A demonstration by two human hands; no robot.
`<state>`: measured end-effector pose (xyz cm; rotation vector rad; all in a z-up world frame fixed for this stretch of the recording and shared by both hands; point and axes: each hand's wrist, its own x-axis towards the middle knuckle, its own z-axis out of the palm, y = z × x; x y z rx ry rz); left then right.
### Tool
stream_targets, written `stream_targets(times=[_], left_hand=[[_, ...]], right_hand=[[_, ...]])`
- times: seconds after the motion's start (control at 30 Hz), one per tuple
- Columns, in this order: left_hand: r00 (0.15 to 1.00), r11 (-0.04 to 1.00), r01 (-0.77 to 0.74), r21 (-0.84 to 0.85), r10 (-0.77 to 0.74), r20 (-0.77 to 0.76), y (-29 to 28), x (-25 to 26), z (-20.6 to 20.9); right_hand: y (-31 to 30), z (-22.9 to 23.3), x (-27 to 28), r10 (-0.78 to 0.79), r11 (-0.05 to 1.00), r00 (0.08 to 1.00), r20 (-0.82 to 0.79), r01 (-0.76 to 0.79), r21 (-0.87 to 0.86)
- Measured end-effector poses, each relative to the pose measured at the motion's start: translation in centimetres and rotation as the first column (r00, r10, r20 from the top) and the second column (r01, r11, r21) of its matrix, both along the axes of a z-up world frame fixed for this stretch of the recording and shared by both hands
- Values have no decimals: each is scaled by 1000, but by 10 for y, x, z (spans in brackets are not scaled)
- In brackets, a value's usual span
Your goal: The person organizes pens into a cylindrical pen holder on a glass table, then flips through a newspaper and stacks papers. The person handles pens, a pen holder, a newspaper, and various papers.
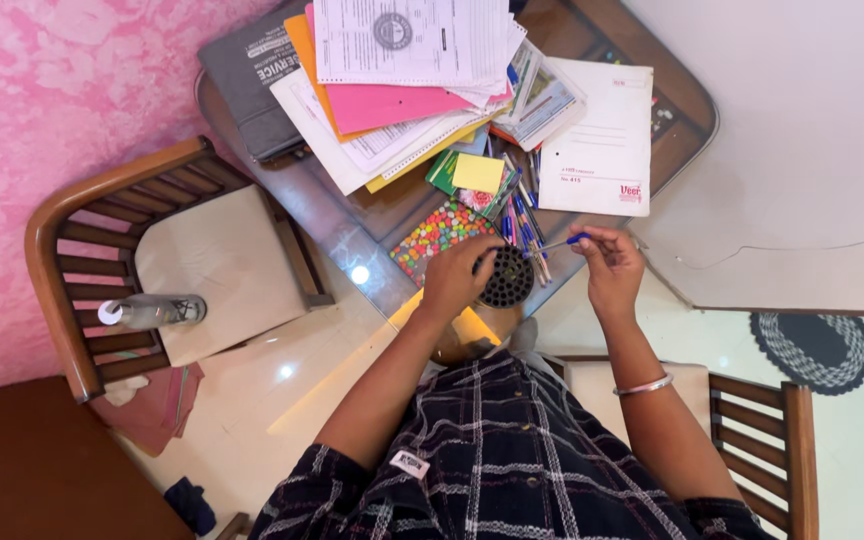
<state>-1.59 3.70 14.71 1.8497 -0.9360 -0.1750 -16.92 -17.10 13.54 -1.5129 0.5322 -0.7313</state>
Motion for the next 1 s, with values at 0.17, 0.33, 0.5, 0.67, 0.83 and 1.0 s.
stream_targets(times=[0.17, 0.33, 0.5, 0.67, 0.83, 1.0], left_hand=[[996, 996, -91, 16, 91, 22, -7, 2, -5], [982, 985, -160, 69, 166, -92, -18, -4, 2], [974, 972, -228, 51, 227, 23, -24, -20, 1], [971, 957, -233, 173, 237, -5, -23, -24, -1], [965, 962, -232, 145, 246, -87, -31, -29, 10], [976, 993, -83, 90, 99, -192, -54, -35, 32]], right_hand=[[-10, -9, -2, 48, 998, 999, -1, -48, 38], [-28, -12, 11, 158, 987, 987, -7, -158, 26], [-44, -9, 13, 228, 972, 974, -1, -227, 52], [-53, 1, 19, 302, 953, 953, -12, -301, 43], [-54, 12, 27, 386, 922, 922, -5, -386, -9], [-44, 27, 41, 492, 864, 870, -3, -489, -120]])
